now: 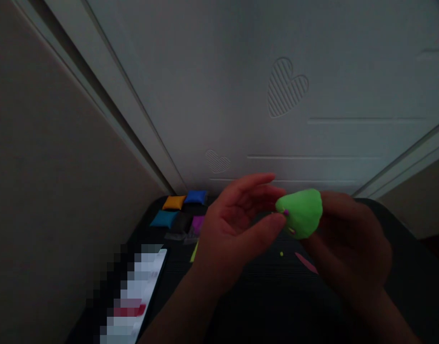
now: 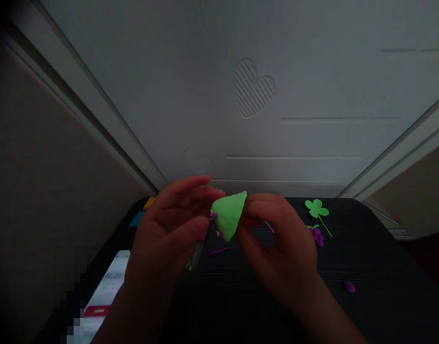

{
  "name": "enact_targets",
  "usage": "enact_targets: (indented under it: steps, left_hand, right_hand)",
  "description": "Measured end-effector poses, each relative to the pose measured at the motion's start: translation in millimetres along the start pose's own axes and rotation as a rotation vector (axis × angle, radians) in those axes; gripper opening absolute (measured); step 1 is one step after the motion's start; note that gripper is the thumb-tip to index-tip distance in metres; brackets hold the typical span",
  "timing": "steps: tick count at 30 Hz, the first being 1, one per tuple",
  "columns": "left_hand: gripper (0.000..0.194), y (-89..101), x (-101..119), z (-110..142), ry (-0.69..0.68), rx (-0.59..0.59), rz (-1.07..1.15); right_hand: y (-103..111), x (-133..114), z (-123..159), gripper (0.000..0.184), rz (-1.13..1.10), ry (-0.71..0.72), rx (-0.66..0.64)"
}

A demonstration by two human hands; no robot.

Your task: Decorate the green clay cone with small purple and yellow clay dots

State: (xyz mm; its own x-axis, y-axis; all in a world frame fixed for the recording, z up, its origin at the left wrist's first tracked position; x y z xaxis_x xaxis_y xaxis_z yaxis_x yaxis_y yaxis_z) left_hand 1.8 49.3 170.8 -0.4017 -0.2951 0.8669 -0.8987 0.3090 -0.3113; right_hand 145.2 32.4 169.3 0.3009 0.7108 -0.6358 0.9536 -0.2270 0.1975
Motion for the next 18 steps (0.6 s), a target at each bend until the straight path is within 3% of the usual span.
enact_targets:
  steps: [6,11,18]
  left_hand:
    - [0.047,-3.8,13.9,8.1,-0.048,-0.012,-0.267]
    - [0.051,-3.2,19.2,18.2,-0.131,0.07,-0.568]
    - [0.05,-6.5,23.1,20.5,-0.186,0.087,-0.618]
  right_hand:
    - [-0.6,2.1,3.3,0.048,-0.025,0.066,0.022]
    - [-2.8,3.6,7.0,0.052,-0.076,0.079,0.015]
    - [-3.5,1.4,9.1,0.057,-0.106,0.079,0.004]
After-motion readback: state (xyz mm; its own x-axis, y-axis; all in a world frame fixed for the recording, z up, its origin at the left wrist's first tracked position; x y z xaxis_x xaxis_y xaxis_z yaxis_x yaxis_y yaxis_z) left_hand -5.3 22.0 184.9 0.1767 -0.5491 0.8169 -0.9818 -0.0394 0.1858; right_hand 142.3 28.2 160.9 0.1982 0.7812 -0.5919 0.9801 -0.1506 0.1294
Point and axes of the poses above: each hand's wrist, its own z-axis away from the middle knuckle, its own y-axis out of the back of the hand, x = y × z, the point moved 3 cm from there along -z, towards the middle knuckle, and after that the axes turned 4 degrees about -z, right-handed, at the moved point
